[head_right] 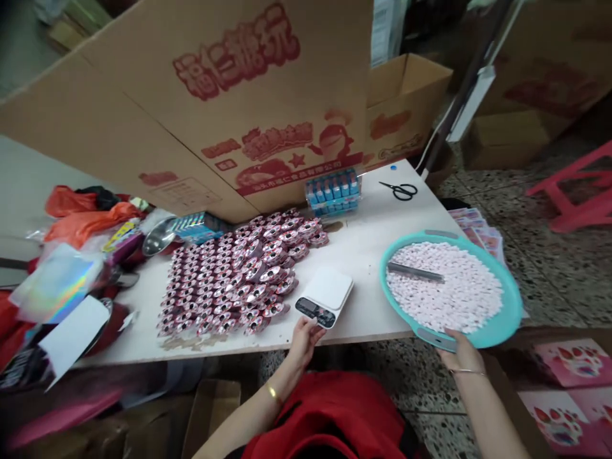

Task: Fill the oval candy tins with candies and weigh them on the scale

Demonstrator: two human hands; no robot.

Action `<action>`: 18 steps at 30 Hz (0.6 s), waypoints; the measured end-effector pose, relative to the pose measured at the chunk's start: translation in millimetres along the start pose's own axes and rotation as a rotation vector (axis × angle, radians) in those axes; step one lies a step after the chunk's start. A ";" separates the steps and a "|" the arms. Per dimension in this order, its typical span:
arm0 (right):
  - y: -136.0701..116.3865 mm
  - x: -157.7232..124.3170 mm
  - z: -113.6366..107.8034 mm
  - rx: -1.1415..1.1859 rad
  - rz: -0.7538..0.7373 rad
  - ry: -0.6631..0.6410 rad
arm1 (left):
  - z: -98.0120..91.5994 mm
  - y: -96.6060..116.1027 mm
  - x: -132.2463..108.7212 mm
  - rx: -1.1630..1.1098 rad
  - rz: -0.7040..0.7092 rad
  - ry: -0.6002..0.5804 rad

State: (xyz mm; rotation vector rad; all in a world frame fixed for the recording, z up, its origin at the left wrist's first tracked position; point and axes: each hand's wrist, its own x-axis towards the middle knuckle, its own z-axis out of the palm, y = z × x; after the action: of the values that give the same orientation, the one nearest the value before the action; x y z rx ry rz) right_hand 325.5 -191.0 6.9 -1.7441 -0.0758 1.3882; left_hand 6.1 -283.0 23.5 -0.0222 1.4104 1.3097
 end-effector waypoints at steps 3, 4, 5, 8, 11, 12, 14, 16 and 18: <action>2.4 5.4 4.7 0.054 -0.013 0.028 | 18.8 -21.8 21.9 -0.035 0.015 0.033; 5.8 3.8 4.8 0.069 -0.038 0.034 | 23.9 -28.2 27.5 -0.037 0.013 0.039; 11.4 0.1 4.5 0.089 -0.071 0.022 | 27.9 -33.9 32.1 -0.031 0.005 0.039; 42.3 -23.1 5.7 0.086 -0.076 -0.156 | 29.2 -46.1 37.3 0.040 -0.070 -0.004; 84.4 -50.0 18.5 -0.290 -0.114 -0.379 | 3.5 -49.3 27.1 0.170 -0.180 -0.091; 96.2 -55.8 25.4 -0.489 -0.228 -0.417 | -12.7 -48.5 20.7 0.216 -0.211 -0.117; 111.9 -59.3 41.3 -0.791 -0.461 -0.460 | -56.8 -45.5 4.7 0.307 -0.255 -0.135; 117.6 -52.5 57.0 -0.958 -0.586 -0.497 | -114.3 -43.0 -14.4 0.402 -0.279 -0.076; 118.1 -40.1 69.3 -1.246 -0.735 -0.535 | -179.8 -44.6 -36.8 0.519 -0.298 0.063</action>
State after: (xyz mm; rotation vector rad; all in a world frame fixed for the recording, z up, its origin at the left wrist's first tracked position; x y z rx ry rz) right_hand 201.2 -244.1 -38.9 -1.7930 -2.0009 1.2053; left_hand -73.9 -445.5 -30.1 0.0730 1.6919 0.6813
